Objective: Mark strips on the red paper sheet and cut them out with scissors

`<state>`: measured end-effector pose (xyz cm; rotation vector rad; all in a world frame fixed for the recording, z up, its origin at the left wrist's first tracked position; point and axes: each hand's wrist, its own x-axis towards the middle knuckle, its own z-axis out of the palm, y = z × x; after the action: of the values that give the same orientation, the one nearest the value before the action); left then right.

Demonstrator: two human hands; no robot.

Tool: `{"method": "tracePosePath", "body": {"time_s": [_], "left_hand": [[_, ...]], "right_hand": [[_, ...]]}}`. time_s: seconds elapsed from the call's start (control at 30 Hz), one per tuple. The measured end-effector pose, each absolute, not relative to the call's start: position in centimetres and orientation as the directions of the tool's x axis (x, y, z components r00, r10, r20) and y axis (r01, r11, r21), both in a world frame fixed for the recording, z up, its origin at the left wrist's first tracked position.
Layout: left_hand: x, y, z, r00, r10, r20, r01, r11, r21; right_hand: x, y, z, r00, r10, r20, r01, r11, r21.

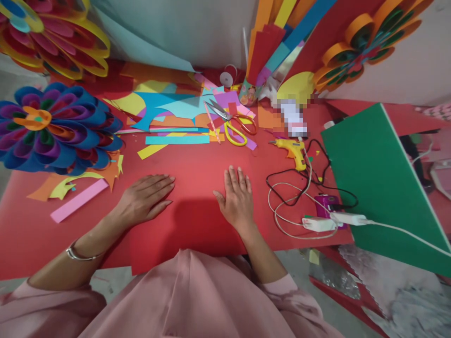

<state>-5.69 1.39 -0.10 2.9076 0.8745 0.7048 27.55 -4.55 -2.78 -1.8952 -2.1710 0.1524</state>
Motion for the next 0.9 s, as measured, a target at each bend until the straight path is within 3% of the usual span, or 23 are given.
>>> {"method": "tracePosePath", "body": {"time_s": [0.6,0.77,0.9], "left_hand": [[-6.0,1.6,-0.9,0.757,0.569,0.32,0.521,-0.822,0.229],[-5.8,1.4,-0.7,0.749,0.561,0.354,0.512,-0.828,0.229],[-5.8,1.3,-1.1,0.742,0.571,0.351,0.507,-0.821,0.263]], "right_hand": [[27.4,-4.5,-2.5,-0.083,0.994,0.064,0.978,0.094,-0.188],[27.6,-4.8,-1.7,-0.104,0.991,0.08,0.98,0.116,-0.164],[27.0,-4.7,-0.8,-0.225,0.968,0.113,0.955,0.242,-0.172]]}}
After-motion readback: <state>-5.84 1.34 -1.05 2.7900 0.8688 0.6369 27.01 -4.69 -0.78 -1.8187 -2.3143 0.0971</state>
